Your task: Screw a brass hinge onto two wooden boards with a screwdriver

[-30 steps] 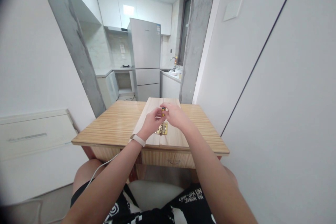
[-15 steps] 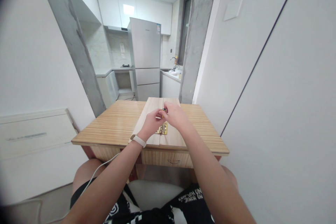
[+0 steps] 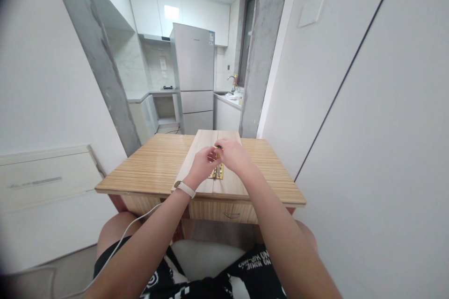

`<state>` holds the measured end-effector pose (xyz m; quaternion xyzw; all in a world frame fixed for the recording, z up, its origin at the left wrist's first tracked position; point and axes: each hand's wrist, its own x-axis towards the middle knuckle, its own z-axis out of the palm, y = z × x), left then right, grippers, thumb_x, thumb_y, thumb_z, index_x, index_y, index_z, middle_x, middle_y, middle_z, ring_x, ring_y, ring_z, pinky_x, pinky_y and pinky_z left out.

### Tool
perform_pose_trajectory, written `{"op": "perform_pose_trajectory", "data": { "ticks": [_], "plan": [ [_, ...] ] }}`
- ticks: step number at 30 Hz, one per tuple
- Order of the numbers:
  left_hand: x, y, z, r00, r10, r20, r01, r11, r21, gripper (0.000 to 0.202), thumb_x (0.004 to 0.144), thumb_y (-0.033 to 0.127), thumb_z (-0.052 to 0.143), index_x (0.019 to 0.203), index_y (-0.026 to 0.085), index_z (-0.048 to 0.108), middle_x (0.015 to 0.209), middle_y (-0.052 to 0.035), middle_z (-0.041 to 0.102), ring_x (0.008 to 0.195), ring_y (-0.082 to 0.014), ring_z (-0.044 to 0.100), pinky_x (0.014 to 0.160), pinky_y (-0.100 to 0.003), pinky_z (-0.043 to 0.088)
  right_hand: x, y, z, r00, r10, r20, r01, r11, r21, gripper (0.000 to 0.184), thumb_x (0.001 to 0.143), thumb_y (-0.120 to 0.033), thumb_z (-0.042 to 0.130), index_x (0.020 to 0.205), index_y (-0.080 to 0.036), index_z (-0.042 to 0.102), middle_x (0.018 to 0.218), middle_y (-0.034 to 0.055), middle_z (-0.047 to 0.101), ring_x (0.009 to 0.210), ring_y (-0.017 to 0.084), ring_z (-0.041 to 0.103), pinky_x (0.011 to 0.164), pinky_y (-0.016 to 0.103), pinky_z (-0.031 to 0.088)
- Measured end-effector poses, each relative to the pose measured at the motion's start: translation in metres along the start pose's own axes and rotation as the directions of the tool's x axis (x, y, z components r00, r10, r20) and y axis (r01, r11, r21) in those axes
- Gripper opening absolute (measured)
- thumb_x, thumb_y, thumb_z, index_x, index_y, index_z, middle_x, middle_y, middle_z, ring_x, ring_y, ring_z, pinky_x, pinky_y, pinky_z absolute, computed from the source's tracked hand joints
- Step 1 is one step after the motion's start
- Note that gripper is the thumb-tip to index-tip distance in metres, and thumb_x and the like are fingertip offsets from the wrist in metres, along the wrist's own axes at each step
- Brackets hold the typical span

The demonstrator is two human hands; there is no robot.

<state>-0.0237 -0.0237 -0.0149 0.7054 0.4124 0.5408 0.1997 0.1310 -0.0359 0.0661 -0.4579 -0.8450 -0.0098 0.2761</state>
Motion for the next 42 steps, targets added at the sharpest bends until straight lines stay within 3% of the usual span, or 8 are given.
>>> {"op": "perform_pose_trajectory", "data": {
  "ticks": [7,12,15,22,27,32,37,42],
  "plan": [
    [-0.001,0.000,-0.002,0.996,0.005,0.093,0.004,0.995,-0.102,0.013,0.092,0.017,0.071,0.105,0.019,0.073,0.097,-0.0049,0.079,0.088,-0.0172,0.075,0.077,-0.027,0.061,-0.001,0.005,0.003,0.997,0.062,-0.035,-0.063,0.997,-0.041,0.016,0.102,-0.032,0.071,0.100,-0.018,0.076,0.093,0.0079,0.076,0.087,0.021,0.067,0.082,0.032,0.047],
    [-0.001,-0.006,-0.005,0.987,0.027,0.155,0.006,0.979,-0.205,0.021,0.094,0.011,0.062,0.112,0.018,0.071,0.105,-0.0077,0.081,0.099,-0.0202,0.077,0.092,-0.034,0.062,-0.003,0.006,0.006,1.000,0.000,0.005,0.000,0.998,0.065,0.026,0.099,-0.014,0.066,0.123,-0.019,0.075,0.116,0.0087,0.079,0.095,0.019,0.070,0.089,0.030,0.048],
    [-0.001,-0.009,-0.006,0.985,0.013,0.172,0.044,0.947,-0.319,0.026,0.091,0.009,0.062,0.115,0.018,0.068,0.109,-0.0091,0.080,0.103,-0.0193,0.077,0.097,-0.035,0.062,-0.003,0.003,0.005,0.999,-0.016,0.039,0.013,0.997,0.070,0.030,0.099,-0.008,0.061,0.121,-0.022,0.077,0.118,0.0070,0.080,0.098,0.020,0.071,0.091,0.031,0.048],
    [-0.003,0.000,-0.003,1.000,-0.003,-0.003,0.003,1.000,0.002,0.013,0.085,0.021,0.076,0.096,0.018,0.071,0.086,-0.0026,0.072,0.077,-0.0156,0.068,0.070,-0.027,0.057,-0.002,-0.009,0.001,0.999,-0.016,0.036,0.014,0.999,0.033,0.021,0.099,-0.013,0.064,0.112,-0.021,0.079,0.111,0.0065,0.080,0.097,0.020,0.071,0.091,0.030,0.048],
    [-0.004,0.004,-0.005,1.000,0.016,-0.008,-0.015,0.998,0.053,0.007,0.089,0.019,0.072,0.096,0.020,0.071,0.082,-0.0006,0.071,0.074,-0.0147,0.067,0.070,-0.026,0.055,-0.004,-0.002,0.009,0.999,0.004,-0.053,0.003,0.990,0.138,0.022,0.100,-0.027,0.069,0.119,-0.019,0.077,0.112,0.0079,0.079,0.090,0.019,0.070,0.088,0.031,0.050],
    [-0.006,0.006,-0.011,1.000,0.008,0.019,-0.007,0.999,-0.031,0.060,0.089,0.013,0.073,0.145,0.029,0.057,0.094,0.0000,0.074,0.082,-0.0160,0.073,0.081,-0.030,0.062,-0.007,0.034,0.034,0.956,0.223,-0.189,-0.164,0.945,0.284,0.041,0.111,-0.048,0.048,0.113,-0.019,0.076,0.103,0.0069,0.079,0.084,0.018,0.070,0.080,0.030,0.049],
    [-0.001,0.005,-0.011,0.995,0.048,0.087,-0.044,0.998,-0.049,0.057,0.090,0.009,0.068,0.143,0.029,0.062,0.117,-0.0060,0.073,0.087,-0.0153,0.073,0.081,-0.030,0.065,-0.021,0.083,0.084,0.910,0.412,-0.053,-0.409,0.911,0.061,0.041,0.112,-0.041,0.045,0.110,-0.016,0.077,0.110,0.0116,0.079,0.100,0.021,0.070,0.087,0.029,0.046],
    [0.005,0.006,-0.009,0.989,0.088,0.121,-0.082,0.995,-0.053,0.064,0.090,0.003,0.060,0.149,0.029,0.060,0.127,-0.0081,0.067,0.089,-0.0128,0.071,0.082,-0.028,0.065,-0.035,0.106,0.121,0.900,0.435,-0.008,-0.429,0.884,-0.185,0.036,0.111,-0.035,0.048,0.121,-0.014,0.075,0.126,0.0182,0.074,0.123,0.025,0.062,0.105,0.031,0.039]
  ]
}}
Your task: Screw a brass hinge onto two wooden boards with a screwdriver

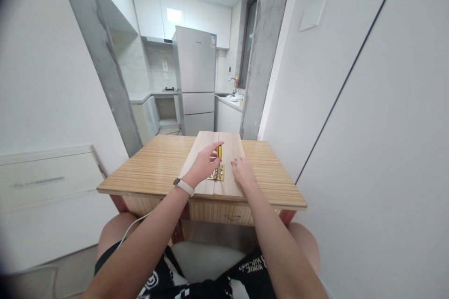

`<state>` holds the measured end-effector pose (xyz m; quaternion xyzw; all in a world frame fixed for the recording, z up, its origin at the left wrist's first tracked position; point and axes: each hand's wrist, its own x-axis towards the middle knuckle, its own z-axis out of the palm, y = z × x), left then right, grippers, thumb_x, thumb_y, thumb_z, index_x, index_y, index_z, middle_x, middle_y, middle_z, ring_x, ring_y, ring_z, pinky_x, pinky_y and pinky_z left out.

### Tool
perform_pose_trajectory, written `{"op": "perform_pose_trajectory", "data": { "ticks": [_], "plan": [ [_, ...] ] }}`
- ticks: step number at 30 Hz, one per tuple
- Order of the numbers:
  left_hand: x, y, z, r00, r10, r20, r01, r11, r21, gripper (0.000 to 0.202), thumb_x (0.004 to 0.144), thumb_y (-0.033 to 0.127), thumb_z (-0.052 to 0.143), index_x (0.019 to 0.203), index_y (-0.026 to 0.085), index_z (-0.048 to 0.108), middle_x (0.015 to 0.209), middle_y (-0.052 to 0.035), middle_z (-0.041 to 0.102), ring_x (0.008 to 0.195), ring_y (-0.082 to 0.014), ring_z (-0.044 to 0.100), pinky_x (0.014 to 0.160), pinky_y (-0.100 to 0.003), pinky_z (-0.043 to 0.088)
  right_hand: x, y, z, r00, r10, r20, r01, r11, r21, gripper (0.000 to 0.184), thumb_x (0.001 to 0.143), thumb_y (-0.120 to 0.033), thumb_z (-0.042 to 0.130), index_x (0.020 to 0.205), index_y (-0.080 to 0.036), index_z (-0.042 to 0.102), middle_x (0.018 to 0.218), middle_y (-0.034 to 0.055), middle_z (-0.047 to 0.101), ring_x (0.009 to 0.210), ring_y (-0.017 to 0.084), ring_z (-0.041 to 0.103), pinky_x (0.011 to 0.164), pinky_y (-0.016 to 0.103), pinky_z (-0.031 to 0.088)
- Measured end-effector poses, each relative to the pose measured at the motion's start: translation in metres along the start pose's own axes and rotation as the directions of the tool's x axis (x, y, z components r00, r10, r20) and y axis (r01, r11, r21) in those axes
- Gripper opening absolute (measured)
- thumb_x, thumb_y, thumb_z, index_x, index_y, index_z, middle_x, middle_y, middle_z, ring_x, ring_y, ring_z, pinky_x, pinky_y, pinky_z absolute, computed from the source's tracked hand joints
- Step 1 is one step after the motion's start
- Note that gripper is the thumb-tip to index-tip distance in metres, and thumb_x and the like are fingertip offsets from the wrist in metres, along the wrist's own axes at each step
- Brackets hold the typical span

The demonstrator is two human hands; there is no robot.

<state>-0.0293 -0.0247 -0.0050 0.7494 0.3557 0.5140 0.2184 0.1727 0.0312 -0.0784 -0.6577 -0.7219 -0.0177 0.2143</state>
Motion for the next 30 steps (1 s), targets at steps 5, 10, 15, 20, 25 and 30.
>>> {"op": "perform_pose_trajectory", "data": {
  "ticks": [5,10,15,20,25,30],
  "plan": [
    [0.0042,0.0039,0.0013,0.996,0.001,-0.094,0.010,0.994,0.110,0.043,0.091,0.020,0.076,0.133,0.027,0.070,0.111,-0.0053,0.066,0.086,-0.0150,0.068,0.080,-0.029,0.062,-0.0042,0.0039,0.0104,0.999,-0.009,0.031,0.011,0.997,-0.078,0.041,0.113,-0.038,0.042,0.116,-0.016,0.077,0.125,0.0168,0.073,0.122,0.026,0.061,0.108,0.033,0.037],
    [0.0073,0.0036,0.0023,0.987,0.028,-0.157,0.003,0.981,0.195,0.032,0.092,0.021,0.076,0.124,0.026,0.074,0.098,-0.0032,0.066,0.082,-0.0160,0.066,0.084,-0.032,0.060,-0.0061,0.0036,0.0110,0.999,-0.013,0.030,0.015,0.997,-0.082,0.042,0.113,-0.038,0.042,0.120,-0.016,0.076,0.127,0.0175,0.072,0.124,0.027,0.060,0.108,0.034,0.036],
    [0.0050,0.0029,0.0040,0.992,0.030,-0.121,-0.010,0.987,0.159,0.047,0.095,0.015,0.070,0.140,0.029,0.067,0.106,-0.0046,0.071,0.087,-0.0172,0.070,0.085,-0.033,0.061,-0.0084,0.0005,0.0092,0.999,0.006,0.039,-0.002,0.995,-0.097,0.040,0.112,-0.035,0.043,0.123,-0.015,0.076,0.129,0.0186,0.072,0.126,0.028,0.059,0.109,0.035,0.037],
    [0.0044,0.0044,0.0046,0.993,0.020,-0.114,-0.010,0.996,0.088,0.036,0.096,0.013,0.066,0.130,0.026,0.068,0.109,-0.0047,0.073,0.092,-0.0172,0.072,0.086,-0.032,0.063,-0.0090,-0.0012,0.0073,0.999,0.005,0.034,-0.002,0.994,-0.109,0.039,0.111,-0.034,0.043,0.121,-0.015,0.076,0.128,0.0181,0.072,0.126,0.028,0.059,0.110,0.035,0.037],
    [0.0077,0.0087,0.0044,0.984,0.060,-0.170,-0.039,0.991,0.126,0.028,0.091,0.018,0.077,0.118,0.024,0.073,0.110,-0.0056,0.067,0.089,-0.0159,0.069,0.084,-0.031,0.064,-0.0098,-0.0018,0.0068,0.999,0.013,0.033,-0.009,0.993,-0.116,0.039,0.110,-0.033,0.043,0.122,-0.017,0.076,0.129,0.0178,0.072,0.126,0.028,0.059,0.110,0.035,0.038],
    [0.0084,0.0076,0.0049,0.991,0.031,-0.133,-0.023,0.998,0.059,0.030,0.094,0.008,0.067,0.119,0.023,0.073,0.105,-0.0048,0.068,0.091,-0.0154,0.070,0.082,-0.028,0.064,-0.0102,-0.0009,0.0072,0.999,0.018,0.028,-0.015,0.994,-0.110,0.039,0.109,-0.034,0.044,0.121,-0.017,0.077,0.129,0.0176,0.072,0.127,0.028,0.059,0.112,0.036,0.037]
  ]
}}
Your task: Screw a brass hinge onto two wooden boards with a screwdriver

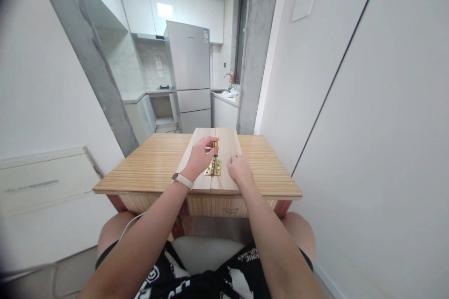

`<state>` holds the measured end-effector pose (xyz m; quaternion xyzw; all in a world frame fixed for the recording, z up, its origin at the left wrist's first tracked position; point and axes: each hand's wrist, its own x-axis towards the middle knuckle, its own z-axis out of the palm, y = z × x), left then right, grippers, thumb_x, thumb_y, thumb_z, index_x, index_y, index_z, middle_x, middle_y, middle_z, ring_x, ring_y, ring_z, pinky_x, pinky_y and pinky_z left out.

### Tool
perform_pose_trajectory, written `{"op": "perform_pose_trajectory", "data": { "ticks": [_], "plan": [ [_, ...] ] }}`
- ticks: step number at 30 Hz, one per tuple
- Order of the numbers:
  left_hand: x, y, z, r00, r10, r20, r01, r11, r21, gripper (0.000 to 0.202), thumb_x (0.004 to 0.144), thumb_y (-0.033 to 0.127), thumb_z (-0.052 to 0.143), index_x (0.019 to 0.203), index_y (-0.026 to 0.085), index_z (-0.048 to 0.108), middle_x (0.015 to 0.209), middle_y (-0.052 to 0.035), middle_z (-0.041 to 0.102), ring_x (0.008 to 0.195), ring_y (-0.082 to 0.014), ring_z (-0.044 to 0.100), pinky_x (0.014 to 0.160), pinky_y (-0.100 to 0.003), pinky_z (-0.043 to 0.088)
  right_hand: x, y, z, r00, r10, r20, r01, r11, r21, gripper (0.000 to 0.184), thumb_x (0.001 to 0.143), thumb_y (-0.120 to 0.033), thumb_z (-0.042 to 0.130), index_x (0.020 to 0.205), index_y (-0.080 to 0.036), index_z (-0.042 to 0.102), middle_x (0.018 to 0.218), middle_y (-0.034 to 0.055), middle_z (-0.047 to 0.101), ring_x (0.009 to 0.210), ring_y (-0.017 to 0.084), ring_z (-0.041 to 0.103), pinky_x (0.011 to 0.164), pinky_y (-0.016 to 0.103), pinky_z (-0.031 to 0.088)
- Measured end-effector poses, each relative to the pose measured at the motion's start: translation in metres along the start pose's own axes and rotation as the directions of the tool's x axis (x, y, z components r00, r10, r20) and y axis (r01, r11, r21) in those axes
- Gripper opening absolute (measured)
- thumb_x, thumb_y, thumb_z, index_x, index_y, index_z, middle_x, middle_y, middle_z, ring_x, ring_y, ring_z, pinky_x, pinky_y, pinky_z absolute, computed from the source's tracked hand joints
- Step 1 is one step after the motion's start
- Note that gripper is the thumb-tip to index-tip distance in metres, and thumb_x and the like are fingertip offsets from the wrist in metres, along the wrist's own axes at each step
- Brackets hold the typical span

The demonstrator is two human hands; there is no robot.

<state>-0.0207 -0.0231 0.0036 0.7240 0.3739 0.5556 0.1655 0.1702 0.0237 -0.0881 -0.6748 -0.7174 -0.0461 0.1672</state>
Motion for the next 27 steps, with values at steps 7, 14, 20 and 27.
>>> {"op": "perform_pose_trajectory", "data": {
  "ticks": [7,14,20,27],
  "plan": [
    [0.001,0.003,-0.001,1.000,0.008,0.015,-0.007,0.998,-0.058,0.025,0.090,0.013,0.076,0.114,0.022,0.075,0.109,-0.0049,0.070,0.090,-0.0143,0.070,0.081,-0.028,0.065,0.001,0.001,0.003,1.000,-0.011,-0.006,0.011,1.000,0.006,0.039,0.110,-0.033,0.043,0.119,-0.015,0.076,0.126,0.0178,0.073,0.125,0.027,0.059,0.110,0.035,0.037],
    [0.001,0.006,-0.001,1.000,0.027,0.004,-0.027,0.998,-0.052,0.025,0.095,0.011,0.065,0.114,0.022,0.077,0.111,-0.0063,0.067,0.091,-0.0135,0.071,0.083,-0.027,0.066,0.002,0.002,0.004,1.000,-0.010,-0.010,0.010,1.000,0.004,0.038,0.110,-0.035,0.043,0.118,-0.016,0.076,0.126,0.0171,0.073,0.123,0.028,0.059,0.108,0.035,0.038],
    [-0.001,0.002,-0.001,0.999,0.030,-0.014,-0.030,0.999,-0.039,0.029,0.096,0.012,0.067,0.121,0.021,0.076,0.111,-0.0069,0.074,0.092,-0.0151,0.073,0.085,-0.029,0.067,0.003,0.004,0.007,0.999,-0.032,-0.022,0.032,0.999,0.005,0.038,0.110,-0.035,0.044,0.118,-0.016,0.076,0.125,0.0178,0.073,0.123,0.028,0.059,0.109,0.035,0.037],
    [-0.002,0.000,0.002,0.992,0.075,-0.101,-0.071,0.996,0.048,0.020,0.090,0.017,0.080,0.109,0.021,0.074,0.111,-0.0053,0.069,0.093,-0.0157,0.071,0.083,-0.031,0.067,0.006,0.005,0.012,1.000,-0.023,-0.012,0.023,1.000,-0.018,0.039,0.110,-0.035,0.042,0.117,-0.018,0.077,0.124,0.0167,0.074,0.123,0.028,0.060,0.111,0.036,0.037]
  ]
}}
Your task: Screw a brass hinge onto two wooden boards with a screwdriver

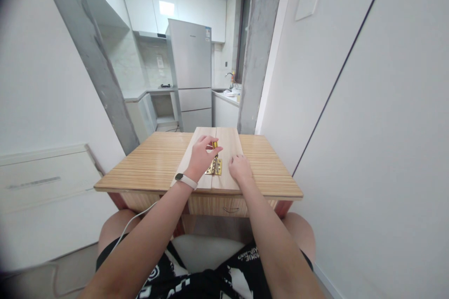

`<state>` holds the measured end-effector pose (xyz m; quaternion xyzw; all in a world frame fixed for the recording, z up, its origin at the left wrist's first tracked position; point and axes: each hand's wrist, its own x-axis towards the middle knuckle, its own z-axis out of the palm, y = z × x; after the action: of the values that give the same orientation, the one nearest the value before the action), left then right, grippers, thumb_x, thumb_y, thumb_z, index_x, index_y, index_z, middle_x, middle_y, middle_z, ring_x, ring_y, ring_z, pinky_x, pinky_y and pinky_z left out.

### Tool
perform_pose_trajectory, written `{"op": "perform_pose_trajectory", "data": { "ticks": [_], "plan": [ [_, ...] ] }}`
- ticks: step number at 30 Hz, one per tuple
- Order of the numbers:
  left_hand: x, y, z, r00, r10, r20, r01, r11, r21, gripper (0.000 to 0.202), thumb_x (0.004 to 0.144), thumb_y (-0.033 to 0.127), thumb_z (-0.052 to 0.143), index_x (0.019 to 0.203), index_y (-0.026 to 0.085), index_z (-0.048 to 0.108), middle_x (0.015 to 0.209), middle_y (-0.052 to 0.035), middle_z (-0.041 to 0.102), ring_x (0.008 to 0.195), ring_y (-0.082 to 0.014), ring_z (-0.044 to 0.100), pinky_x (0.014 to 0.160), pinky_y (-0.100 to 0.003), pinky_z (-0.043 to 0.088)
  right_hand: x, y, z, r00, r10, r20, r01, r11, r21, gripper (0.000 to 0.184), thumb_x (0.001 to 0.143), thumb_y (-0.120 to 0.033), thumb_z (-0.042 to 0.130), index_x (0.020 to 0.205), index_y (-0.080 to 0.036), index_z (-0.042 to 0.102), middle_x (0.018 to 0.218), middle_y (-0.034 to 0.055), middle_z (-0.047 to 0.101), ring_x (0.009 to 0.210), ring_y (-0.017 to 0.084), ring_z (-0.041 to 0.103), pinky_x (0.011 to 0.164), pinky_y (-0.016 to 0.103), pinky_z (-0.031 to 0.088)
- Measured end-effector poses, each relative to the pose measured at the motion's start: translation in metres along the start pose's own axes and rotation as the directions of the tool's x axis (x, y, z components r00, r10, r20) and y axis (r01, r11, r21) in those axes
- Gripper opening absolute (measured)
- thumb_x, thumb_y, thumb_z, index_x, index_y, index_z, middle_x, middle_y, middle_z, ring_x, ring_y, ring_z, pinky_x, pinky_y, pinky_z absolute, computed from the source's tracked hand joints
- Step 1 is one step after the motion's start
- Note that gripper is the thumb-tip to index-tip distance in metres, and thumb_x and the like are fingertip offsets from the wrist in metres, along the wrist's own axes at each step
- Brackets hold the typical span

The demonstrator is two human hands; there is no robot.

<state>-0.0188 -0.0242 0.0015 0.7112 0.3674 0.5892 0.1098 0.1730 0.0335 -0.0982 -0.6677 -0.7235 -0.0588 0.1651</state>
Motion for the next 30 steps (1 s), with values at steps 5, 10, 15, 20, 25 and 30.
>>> {"op": "perform_pose_trajectory", "data": {
  "ticks": [5,10,15,20,25,30],
  "plan": [
    [-0.0016,-0.0001,0.0048,0.999,-0.022,0.029,0.024,0.997,-0.073,0.024,0.095,0.009,0.070,0.115,0.021,0.074,0.114,-0.0061,0.073,0.095,-0.0154,0.073,0.086,-0.030,0.067,0.0011,0.0013,0.0026,1.000,-0.003,-0.008,0.004,1.000,0.002,0.039,0.110,-0.036,0.043,0.118,-0.018,0.076,0.125,0.0169,0.074,0.123,0.027,0.060,0.112,0.035,0.037],
    [-0.0025,-0.0010,0.0070,0.997,-0.021,0.074,0.029,0.994,-0.108,0.032,0.096,0.009,0.068,0.125,0.022,0.073,0.116,-0.0062,0.077,0.102,-0.0167,0.075,0.093,-0.033,0.067,0.0012,0.0014,0.0031,1.000,-0.006,-0.015,0.006,1.000,0.002,0.038,0.110,-0.036,0.043,0.117,-0.018,0.076,0.124,0.0167,0.074,0.124,0.027,0.061,0.112,0.035,0.037],
    [-0.0007,-0.0001,0.0041,1.000,-0.015,0.006,0.015,0.999,-0.043,0.025,0.089,0.017,0.081,0.114,0.022,0.078,0.115,-0.0060,0.071,0.093,-0.0154,0.073,0.083,-0.030,0.067,0.0004,0.0012,0.0023,1.000,-0.007,-0.017,0.007,1.000,0.000,0.038,0.110,-0.036,0.043,0.116,-0.019,0.077,0.123,0.0166,0.074,0.123,0.027,0.061,0.111,0.036,0.038],
    [0.0001,-0.0021,0.0027,0.998,-0.022,0.053,0.027,0.995,-0.094,0.028,0.097,0.009,0.067,0.119,0.023,0.078,0.115,-0.0059,0.073,0.096,-0.0148,0.074,0.085,-0.029,0.067,0.0004,0.0015,0.0024,1.000,-0.003,-0.019,0.002,1.000,-0.004,0.036,0.109,-0.035,0.045,0.115,-0.018,0.076,0.123,0.0165,0.074,0.122,0.027,0.061,0.110,0.035,0.038],
    [-0.0019,-0.0040,0.0021,0.999,0.012,0.029,-0.010,0.998,-0.058,0.029,0.095,0.013,0.071,0.122,0.024,0.077,0.118,-0.0071,0.072,0.101,-0.0169,0.073,0.090,-0.033,0.068,0.0004,0.0020,0.0036,0.999,-0.016,-0.028,0.015,1.000,-0.009,0.037,0.110,-0.035,0.044,0.114,-0.018,0.076,0.122,0.0167,0.074,0.120,0.027,0.062,0.108,0.035,0.039],
    [-0.0022,-0.0032,0.0022,1.000,-0.010,0.022,0.012,0.998,-0.068,0.025,0.094,0.016,0.074,0.118,0.023,0.079,0.109,-0.0055,0.070,0.089,-0.0138,0.073,0.084,-0.029,0.068,-0.0002,0.0028,0.0052,0.999,-0.019,-0.046,0.018,1.000,-0.015,0.036,0.109,-0.034,0.044,0.113,-0.018,0.076,0.120,0.0160,0.075,0.119,0.027,0.062,0.106,0.035,0.040]
  ]
}}
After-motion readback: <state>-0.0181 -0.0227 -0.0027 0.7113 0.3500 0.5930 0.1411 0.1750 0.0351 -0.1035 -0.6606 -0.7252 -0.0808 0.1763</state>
